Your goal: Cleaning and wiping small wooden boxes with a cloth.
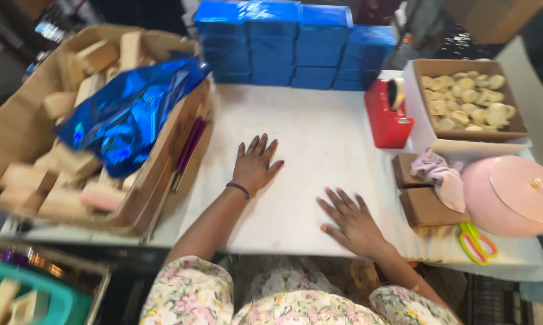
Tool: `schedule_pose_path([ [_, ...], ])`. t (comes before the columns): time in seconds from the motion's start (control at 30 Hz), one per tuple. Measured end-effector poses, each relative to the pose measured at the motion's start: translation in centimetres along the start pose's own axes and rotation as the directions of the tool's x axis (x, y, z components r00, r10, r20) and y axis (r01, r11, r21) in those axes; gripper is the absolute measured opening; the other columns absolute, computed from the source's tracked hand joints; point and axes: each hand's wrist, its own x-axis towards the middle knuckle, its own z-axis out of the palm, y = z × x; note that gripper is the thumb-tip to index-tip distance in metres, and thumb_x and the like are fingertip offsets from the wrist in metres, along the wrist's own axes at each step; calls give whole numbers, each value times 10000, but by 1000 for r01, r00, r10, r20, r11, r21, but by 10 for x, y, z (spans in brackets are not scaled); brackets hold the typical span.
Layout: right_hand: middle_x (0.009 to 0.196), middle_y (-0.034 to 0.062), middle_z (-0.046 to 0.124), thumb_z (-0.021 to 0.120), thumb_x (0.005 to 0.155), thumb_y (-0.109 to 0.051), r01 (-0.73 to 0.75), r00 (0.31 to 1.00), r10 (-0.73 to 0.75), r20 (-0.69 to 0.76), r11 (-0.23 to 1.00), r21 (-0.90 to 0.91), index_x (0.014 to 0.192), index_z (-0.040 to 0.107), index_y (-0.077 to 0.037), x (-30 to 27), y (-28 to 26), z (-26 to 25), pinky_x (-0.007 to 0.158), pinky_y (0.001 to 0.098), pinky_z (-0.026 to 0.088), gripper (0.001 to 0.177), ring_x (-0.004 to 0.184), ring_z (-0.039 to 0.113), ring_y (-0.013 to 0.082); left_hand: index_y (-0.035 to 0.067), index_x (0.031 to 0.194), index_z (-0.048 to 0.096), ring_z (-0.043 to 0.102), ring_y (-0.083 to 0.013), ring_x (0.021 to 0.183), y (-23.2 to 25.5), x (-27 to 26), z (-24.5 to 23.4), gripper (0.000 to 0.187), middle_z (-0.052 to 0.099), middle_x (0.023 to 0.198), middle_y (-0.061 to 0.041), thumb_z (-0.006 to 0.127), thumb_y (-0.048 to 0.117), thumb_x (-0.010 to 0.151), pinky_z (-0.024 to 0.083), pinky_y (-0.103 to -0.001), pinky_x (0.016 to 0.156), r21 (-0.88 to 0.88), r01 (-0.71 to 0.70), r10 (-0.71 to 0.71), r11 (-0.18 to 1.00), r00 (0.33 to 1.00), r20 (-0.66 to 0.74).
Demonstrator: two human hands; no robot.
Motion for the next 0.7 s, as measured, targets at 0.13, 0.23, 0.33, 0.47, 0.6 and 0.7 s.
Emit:
schedule_pose_path([
  [0.13, 1659, 36, 247, 395, 972, -630, -81, 996, 81, 26, 997, 15, 1572, 313, -300, -29, -5, 0, 1205, 523, 149, 689, 1524, 226, 274, 192, 1552, 402, 273, -354, 1498, -14, -72, -19, 687, 320, 1628, -171, 451, 584, 990, 170, -604, 1181, -3, -3, 3, 1000, 1000, -24],
  [0.23, 1642, 56, 288, 383, 969, -618, -125, 992, 125, 7, 992, -20, 1561, 359, -262, -32, -6, 2, 1175, 552, 157, 692, 1495, 252, 290, 195, 1557, 400, 287, -361, 1505, -24, -130, -27, 698, 328, 1629, -172, 455, 590, 984, 183, -596, 1189, 38, 38, -37, 999, 999, -34],
  [0.33, 1595, 90, 405, 501, 938, -584, -188, 973, 198, -117, 978, 86, 1487, 496, -210, -38, -12, -7, 1167, 546, 241, 665, 1475, 344, 293, 188, 1556, 410, 305, -383, 1490, -24, -178, -33, 711, 334, 1617, -194, 470, 601, 981, 192, -590, 1187, 58, 48, -42, 997, 995, -93],
  [0.47, 1465, 106, 590, 681, 896, -425, -261, 901, 333, -278, 928, 266, 1343, 645, -119, -62, 16, -12, 1175, 527, 328, 543, 1406, 507, 292, 178, 1522, 469, 369, -390, 1460, -15, -211, -43, 699, 408, 1593, -193, 514, 581, 953, 244, -606, 1175, 125, 254, -222, 959, 948, -227],
  [0.6, 1408, 127, 644, 716, 906, -394, -417, 756, 446, -478, 892, 174, 1320, 674, -85, -107, 53, -33, 1169, 510, 377, 519, 1355, 576, 311, 138, 1545, 453, 352, -447, 1490, -18, -218, -38, 724, 387, 1607, -247, 502, 577, 970, 265, -668, 1160, 144, 277, -229, 950, 932, -282],
  [0.7, 1422, 169, 655, 716, 933, -404, -570, 672, 520, -528, 818, 81, 1339, 673, -68, -137, 70, -61, 1129, 490, 396, 529, 1337, 585, 348, 150, 1568, 402, 273, -506, 1484, -25, -200, -33, 804, 296, 1609, -320, 472, 639, 933, 212, -736, 1112, 202, 259, -222, 944, 957, -188],
])
